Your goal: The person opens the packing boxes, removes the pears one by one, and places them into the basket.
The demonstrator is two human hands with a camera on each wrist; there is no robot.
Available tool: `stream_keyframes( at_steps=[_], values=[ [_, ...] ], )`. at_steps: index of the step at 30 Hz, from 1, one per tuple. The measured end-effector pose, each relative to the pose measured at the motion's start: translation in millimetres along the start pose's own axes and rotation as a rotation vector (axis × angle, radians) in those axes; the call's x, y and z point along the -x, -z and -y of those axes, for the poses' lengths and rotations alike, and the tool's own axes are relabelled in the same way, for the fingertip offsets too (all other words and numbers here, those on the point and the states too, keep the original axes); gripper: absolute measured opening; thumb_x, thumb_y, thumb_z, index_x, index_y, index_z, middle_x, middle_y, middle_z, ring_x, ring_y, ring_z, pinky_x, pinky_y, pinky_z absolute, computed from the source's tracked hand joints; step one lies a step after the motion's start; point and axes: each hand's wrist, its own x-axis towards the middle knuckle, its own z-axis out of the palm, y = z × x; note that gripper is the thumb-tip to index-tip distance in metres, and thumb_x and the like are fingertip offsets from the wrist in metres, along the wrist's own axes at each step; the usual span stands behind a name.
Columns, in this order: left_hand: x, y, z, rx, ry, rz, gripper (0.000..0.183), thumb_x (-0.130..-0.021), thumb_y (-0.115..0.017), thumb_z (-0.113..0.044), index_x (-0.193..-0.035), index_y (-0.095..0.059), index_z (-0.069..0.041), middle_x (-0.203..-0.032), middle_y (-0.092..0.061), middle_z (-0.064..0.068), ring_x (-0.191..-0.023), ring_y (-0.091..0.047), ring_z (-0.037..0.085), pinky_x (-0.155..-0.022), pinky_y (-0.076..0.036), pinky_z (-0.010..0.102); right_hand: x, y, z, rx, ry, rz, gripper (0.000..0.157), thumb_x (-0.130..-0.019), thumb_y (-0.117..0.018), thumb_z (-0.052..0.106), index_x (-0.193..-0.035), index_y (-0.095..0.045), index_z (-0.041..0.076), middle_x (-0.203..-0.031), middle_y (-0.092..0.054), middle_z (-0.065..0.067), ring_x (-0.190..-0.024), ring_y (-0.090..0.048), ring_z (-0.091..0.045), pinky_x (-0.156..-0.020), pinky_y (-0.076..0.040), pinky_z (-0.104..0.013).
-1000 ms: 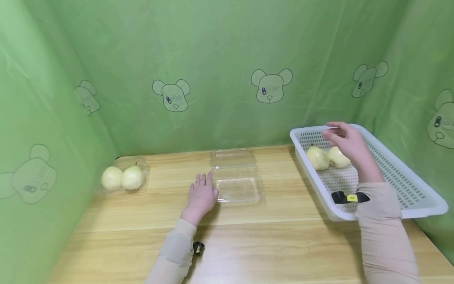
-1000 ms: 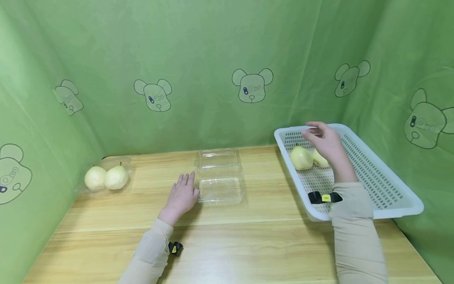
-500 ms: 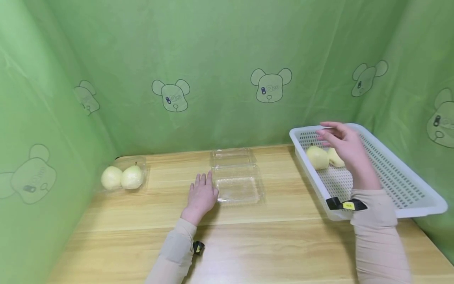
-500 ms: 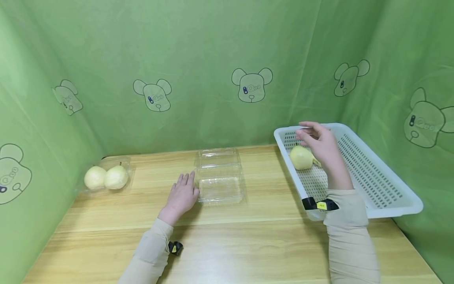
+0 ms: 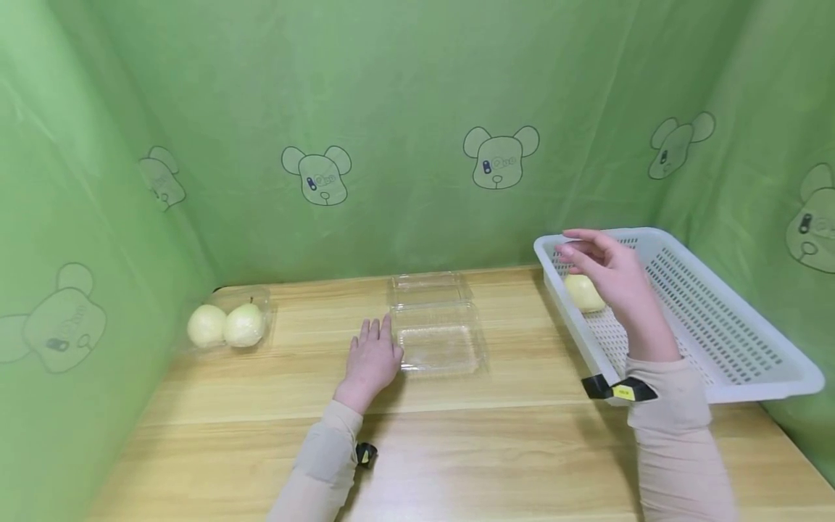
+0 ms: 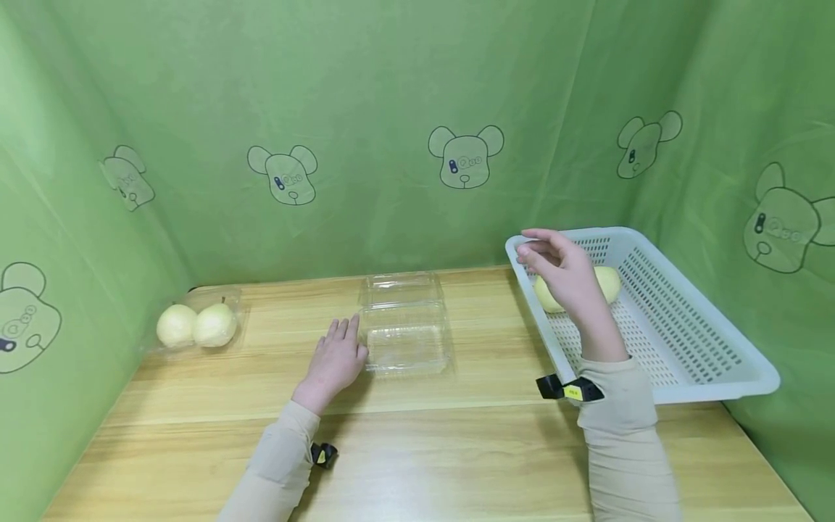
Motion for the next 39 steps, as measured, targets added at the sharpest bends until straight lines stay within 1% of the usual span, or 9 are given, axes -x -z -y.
stream_keyframes(
  at_steps=[8,12,16,23,27,29,32,35,39],
  values=[
    [-0.8,-1.1,-0.2,-0.009,0.001,0.0,0.062,-0.099,-0.044,-0.026,-0.154,-0.025,-0.005,-0.156,-0.032,0.022,-0.149,-0.022,0.039,-0.12,-0.023,0.059,10.9,-21.1,6.9,0.079,0.036,0.05,0.047,-0.097,-0.059,0.021,-0.137,-0.05,-0.002,-0.101,-0.064,0.024,-0.091,-0.063,0.008,-0.08,-0.053,-0.008],
    [-1.7,-1.8,0.4,-0.01,0.0,-0.002,0.062,-0.099,-0.043,-0.026,-0.154,-0.024,-0.006,-0.156,-0.031,0.022,-0.149,-0.022,0.039,-0.12,-0.023,0.059,14.7,-30.6,9.1,0.151,0.024,0.07,0.046,-0.098,-0.058,0.025,-0.137,-0.052,0.001,-0.11,-0.068,0.002,-0.092,-0.059,0.012,-0.081,-0.048,-0.004],
    [-2.4,-2.2,0.3,-0.006,0.002,-0.004,0.062,-0.099,-0.043,-0.026,-0.155,-0.024,-0.006,-0.156,-0.031,0.022,-0.149,-0.022,0.039,-0.12,-0.023,0.059,17.6,-38.6,9.5,0.195,0.016,0.095,0.045,-0.098,-0.057,0.027,-0.136,-0.052,0.004,-0.121,-0.065,-0.02,-0.093,-0.056,0.014,-0.083,-0.045,-0.003],
    [-2.8,-1.9,-1.2,0.009,0.008,0.001,0.062,-0.099,-0.043,-0.026,-0.155,-0.023,-0.007,-0.157,-0.031,0.022,-0.149,-0.021,0.039,-0.12,-0.023,0.058,24.3,-55.5,1.5,0.217,0.032,0.148,0.041,-0.097,-0.059,0.023,-0.133,-0.054,0.003,-0.117,-0.067,-0.019,-0.091,-0.056,0.008,-0.082,-0.046,-0.006],
    [-2.9,-2.5,-1.0,0.014,0.005,0.0,0.062,-0.099,-0.044,-0.026,-0.155,-0.024,-0.007,-0.157,-0.031,0.022,-0.149,-0.021,0.039,-0.12,-0.023,0.058,28.8,-66.5,-7.3,0.206,0.041,0.178,0.041,-0.095,-0.061,0.017,-0.132,-0.054,0.0,-0.116,-0.067,-0.021,-0.097,-0.062,-0.006,-0.084,-0.047,-0.008],
    [-3.0,-3.3,-0.5,0.015,0.003,0.001,0.062,-0.099,-0.044,-0.026,-0.155,-0.024,-0.007,-0.156,-0.032,0.022,-0.149,-0.022,0.039,-0.12,-0.023,0.058,32.9,-71.8,-10.4,0.194,0.033,0.196,0.042,-0.095,-0.061,0.015,-0.133,-0.052,-0.003,-0.116,-0.066,-0.023,-0.1,-0.065,-0.018,-0.086,-0.049,-0.012],
    [-2.9,-4.2,0.0,0.019,-0.001,-0.005,0.062,-0.099,-0.044,-0.026,-0.154,-0.025,-0.007,-0.156,-0.033,0.022,-0.148,-0.023,0.04,-0.119,-0.024,0.059,38.5,-79.6,-19.1,0.201,0.022,0.22,0.045,-0.095,-0.06,0.015,-0.135,-0.05,-0.004,-0.119,-0.064,-0.024,-0.106,-0.065,-0.032,-0.092,-0.056,-0.028],
    [-2.8,-4.4,0.6,0.032,-0.005,-0.012,0.062,-0.098,-0.045,-0.025,-0.154,-0.026,-0.005,-0.156,-0.033,0.022,-0.148,-0.024,0.04,-0.119,-0.025,0.059,43.2,-86.6,-27.2,0.211,0.017,0.237,0.048,-0.095,-0.062,0.016,-0.136,-0.048,-0.004,-0.123,-0.061,-0.026,-0.111,-0.062,-0.038,-0.096,-0.055,-0.046],
    [-3.0,-3.3,1.5,0.07,-0.015,-0.016,0.063,-0.097,-0.048,-0.024,-0.153,-0.027,-0.002,-0.156,-0.033,0.022,-0.148,-0.025,0.04,-0.119,-0.026,0.058,48.9,-93.3,-33.7,0.227,-0.008,0.285,0.056,-0.094,-0.063,0.02,-0.14,-0.044,-0.006,-0.132,-0.055,-0.03,-0.119,-0.057,-0.044,-0.1,-0.051,-0.052]
  ],
)
